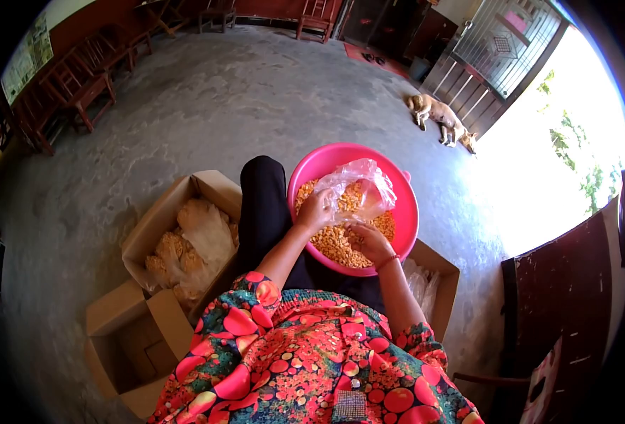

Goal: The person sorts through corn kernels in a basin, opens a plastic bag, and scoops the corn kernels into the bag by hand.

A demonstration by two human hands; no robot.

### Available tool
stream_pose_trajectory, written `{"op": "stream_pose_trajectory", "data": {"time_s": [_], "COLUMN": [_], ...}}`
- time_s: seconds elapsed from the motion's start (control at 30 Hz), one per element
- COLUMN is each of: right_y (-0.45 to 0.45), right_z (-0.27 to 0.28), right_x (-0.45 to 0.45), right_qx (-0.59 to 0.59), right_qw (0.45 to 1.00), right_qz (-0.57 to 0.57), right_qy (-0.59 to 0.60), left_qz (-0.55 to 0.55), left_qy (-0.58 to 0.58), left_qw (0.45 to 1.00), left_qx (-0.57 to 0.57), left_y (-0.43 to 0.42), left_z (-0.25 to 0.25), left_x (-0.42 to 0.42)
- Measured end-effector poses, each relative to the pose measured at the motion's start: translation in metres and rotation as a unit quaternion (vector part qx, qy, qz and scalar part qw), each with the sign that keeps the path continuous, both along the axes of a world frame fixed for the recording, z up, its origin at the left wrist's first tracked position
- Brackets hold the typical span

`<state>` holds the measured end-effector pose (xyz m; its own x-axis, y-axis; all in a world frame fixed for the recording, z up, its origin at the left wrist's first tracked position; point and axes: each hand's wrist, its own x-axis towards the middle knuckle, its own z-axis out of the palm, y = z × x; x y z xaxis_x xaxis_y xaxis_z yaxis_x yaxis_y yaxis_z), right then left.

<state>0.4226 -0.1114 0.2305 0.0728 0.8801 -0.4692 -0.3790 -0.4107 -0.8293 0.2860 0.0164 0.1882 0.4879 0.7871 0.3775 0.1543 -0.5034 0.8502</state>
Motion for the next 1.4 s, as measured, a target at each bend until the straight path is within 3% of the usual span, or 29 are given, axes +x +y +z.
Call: {"op": "stream_pose_trajectory", "data": {"time_s": [0.1,0.17,0.2,0.23,0.27,0.37,0.4,0.43,0.57,0.63,0.7,0.73,0.83,0.87,1.0,1.1,1.33,1.4], "right_y": [0.022,0.039,0.043,0.048,0.055,0.061,0.050,0.042,0.027,0.016,0.010,0.005,0.002,0.003,-0.001,0.000,0.003,0.004], "right_z": [0.003,0.013,0.011,0.011,0.013,0.015,0.029,0.050,0.012,-0.001,-0.053,-0.054,-0.031,-0.018,-0.027,-0.029,-0.045,-0.048], "right_x": [0.011,0.013,0.015,0.017,0.020,0.020,0.013,0.000,0.014,0.008,0.020,0.012,-0.011,-0.017,-0.022,-0.021,-0.012,-0.008], "right_qx": [0.038,0.079,0.195,0.195,0.249,0.326,0.221,0.104,0.104,0.048,0.090,0.053,0.077,0.034,0.095,0.083,0.104,0.103], "right_qw": [0.999,0.986,0.978,0.978,0.955,0.808,0.914,0.971,0.988,0.966,0.802,0.769,0.738,0.764,0.720,0.717,0.733,0.771], "right_qz": [-0.021,-0.109,-0.058,-0.058,-0.035,0.013,-0.068,-0.145,-0.054,-0.026,0.020,0.011,0.015,0.082,0.125,0.173,0.188,0.169], "right_qy": [0.029,0.098,-0.045,-0.044,-0.155,-0.490,-0.333,-0.159,-0.103,-0.253,-0.590,-0.636,-0.670,-0.639,-0.676,-0.670,-0.645,-0.605], "left_qz": [-0.002,-0.004,0.005,0.015,0.016,0.015,0.017,0.019,-0.002,0.002,0.003,0.004,0.006,0.010,-0.007,-0.011,-0.006,-0.007], "left_qy": [0.006,0.004,0.004,0.004,0.006,-0.004,-0.004,-0.004,0.013,0.002,-0.007,-0.006,0.000,0.002,0.021,0.020,0.009,0.010], "left_qw": [1.000,1.000,1.000,1.000,1.000,1.000,1.000,1.000,0.999,1.000,1.000,1.000,1.000,1.000,1.000,1.000,1.000,1.000], "left_qx": [-0.011,-0.008,0.001,0.012,0.011,-0.013,-0.015,-0.016,-0.030,-0.013,0.003,0.012,0.017,0.013,-0.010,0.000,0.021,0.013], "left_y": [0.000,0.000,-0.001,-0.001,-0.001,-0.004,-0.006,-0.007,-0.004,-0.003,-0.004,-0.004,-0.003,-0.003,-0.003,-0.001,0.000,0.000], "left_z": [0.000,-0.001,-0.001,-0.001,0.000,0.004,0.006,0.009,0.011,0.006,0.005,0.006,0.004,0.005,0.005,0.002,-0.003,-0.004], "left_x": [0.000,0.000,0.001,0.001,0.001,-0.001,-0.002,-0.003,-0.003,-0.002,-0.001,-0.002,-0.002,-0.001,-0.002,-0.002,0.000,0.000]}}
